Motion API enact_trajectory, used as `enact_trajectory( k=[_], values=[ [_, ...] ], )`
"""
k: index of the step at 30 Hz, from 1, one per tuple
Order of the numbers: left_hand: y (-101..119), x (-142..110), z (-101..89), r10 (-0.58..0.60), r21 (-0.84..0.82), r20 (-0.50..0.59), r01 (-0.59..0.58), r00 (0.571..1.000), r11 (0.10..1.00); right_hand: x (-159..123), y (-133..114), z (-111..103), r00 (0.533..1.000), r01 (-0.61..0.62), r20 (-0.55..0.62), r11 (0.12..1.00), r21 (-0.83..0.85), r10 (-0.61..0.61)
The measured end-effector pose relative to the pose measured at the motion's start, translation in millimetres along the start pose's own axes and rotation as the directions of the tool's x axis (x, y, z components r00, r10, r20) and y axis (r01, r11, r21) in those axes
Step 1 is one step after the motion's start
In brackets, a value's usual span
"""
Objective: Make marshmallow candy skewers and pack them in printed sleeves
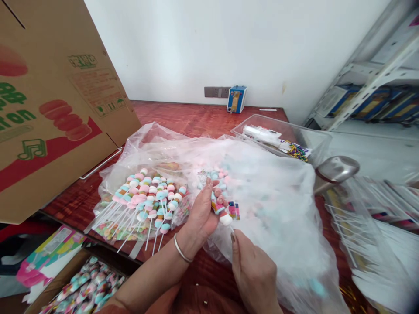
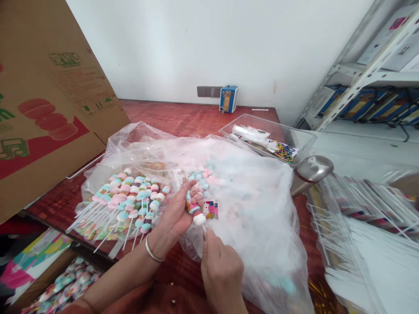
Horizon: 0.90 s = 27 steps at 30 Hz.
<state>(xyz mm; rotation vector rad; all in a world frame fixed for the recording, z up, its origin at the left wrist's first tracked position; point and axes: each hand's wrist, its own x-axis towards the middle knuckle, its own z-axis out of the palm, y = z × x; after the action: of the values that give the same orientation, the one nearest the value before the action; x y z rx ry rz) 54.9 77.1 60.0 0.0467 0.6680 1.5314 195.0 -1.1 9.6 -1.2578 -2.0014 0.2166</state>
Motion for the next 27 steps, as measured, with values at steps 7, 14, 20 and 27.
enact_trajectory(
  k=[7,14,20,27],
  values=[
    [-1.0,-1.9,-0.4,-0.039,-0.008,0.173,0.041,0.984,0.999,13.6,-11.7,-11.3,0.561,-0.792,0.785,-0.106,0.601,0.263],
    [-9.9,-7.7,5.6,-0.008,0.065,0.084,0.003,0.996,0.998,12.5,-10.0,-1.4,0.842,-0.537,0.384,0.654,0.533,0.379],
    [0.0,-4.5,4.0,0.042,0.077,0.083,-0.048,0.996,0.996,5.4,-0.3,2.5,0.944,-0.323,0.170,0.890,0.322,0.282],
    [5.1,-1.4,-4.2,-0.038,-0.060,0.264,0.056,0.964,0.997,15.1,-9.4,-6.2,0.645,-0.723,0.734,-0.143,0.676,0.212]
  ],
)
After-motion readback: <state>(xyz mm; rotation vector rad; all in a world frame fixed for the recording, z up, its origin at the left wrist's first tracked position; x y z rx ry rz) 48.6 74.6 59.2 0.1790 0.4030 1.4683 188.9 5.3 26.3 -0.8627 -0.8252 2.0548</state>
